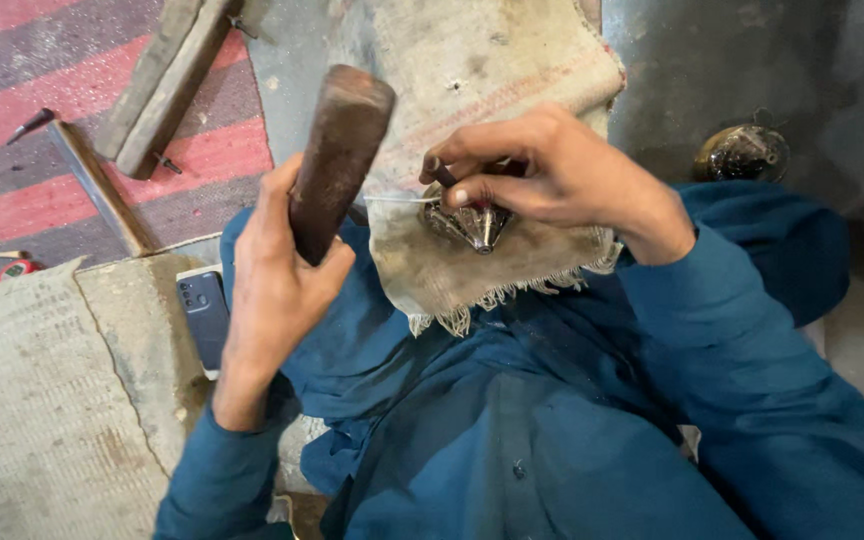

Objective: The person sits cross-legged and uses a hammer and chisel to engrave decorative patterns on a small metal object placed on a cloth on their lap. They repeatedly strike the chisel with the hammer, repositioning the chisel and rotating the object as needed.

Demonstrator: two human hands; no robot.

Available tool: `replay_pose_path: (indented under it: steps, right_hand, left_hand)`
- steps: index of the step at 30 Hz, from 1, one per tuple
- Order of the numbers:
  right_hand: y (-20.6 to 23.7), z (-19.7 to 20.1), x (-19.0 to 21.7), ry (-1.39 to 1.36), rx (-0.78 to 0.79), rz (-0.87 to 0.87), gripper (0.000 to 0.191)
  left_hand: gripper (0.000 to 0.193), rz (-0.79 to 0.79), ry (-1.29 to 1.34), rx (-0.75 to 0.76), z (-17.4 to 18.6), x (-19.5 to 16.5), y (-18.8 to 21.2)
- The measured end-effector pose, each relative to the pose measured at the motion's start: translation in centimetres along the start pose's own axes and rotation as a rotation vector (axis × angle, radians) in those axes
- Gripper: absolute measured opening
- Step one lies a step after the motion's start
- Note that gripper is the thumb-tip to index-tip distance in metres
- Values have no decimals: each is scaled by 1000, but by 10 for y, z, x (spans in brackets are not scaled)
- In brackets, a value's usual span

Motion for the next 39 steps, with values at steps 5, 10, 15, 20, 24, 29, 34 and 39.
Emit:
replay_pose_path:
  steps: [5, 10, 15, 20, 24, 29, 34, 39]
  right_hand:
    - [-7, 0, 3, 9, 64, 52, 34]
    - [-7, 0, -1, -18, 84, 57, 33]
    - [-6, 0, -5, 51, 73, 50, 36]
    - [-4, 1, -7, 27, 48, 57, 36]
    - [-2, 3, -9, 27, 42, 13, 37]
    - [-2, 4, -11, -2, 30, 19, 35]
    - [4, 6, -17, -10, -25, 58, 35]
    - [34, 33, -48, -166, -292, -74, 19]
  left_hand:
    - [72, -26, 17, -27, -9, 6, 13]
    - [69, 38, 72, -96, -5, 12, 21]
    - [76, -2, 35, -111, 2, 1, 18]
    - [82, 79, -452, 80, 2, -7, 11]
    - [79, 27, -189, -12, 7, -16, 9]
    - [79, -96, -189, -127, 17, -30, 8]
    - [76, 196, -377, 130, 2, -3, 5]
    - [76, 100, -114, 245, -7, 24, 25]
Point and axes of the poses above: each hand's wrist, its own y-axis away from the middle knuckle, its own z-axis out of the back of the hand, x = y × z, the point moved 7 cm from there along -y, towards the middle knuckle, and after that the axes turned 9 degrees about x, right-handed, at the moved point
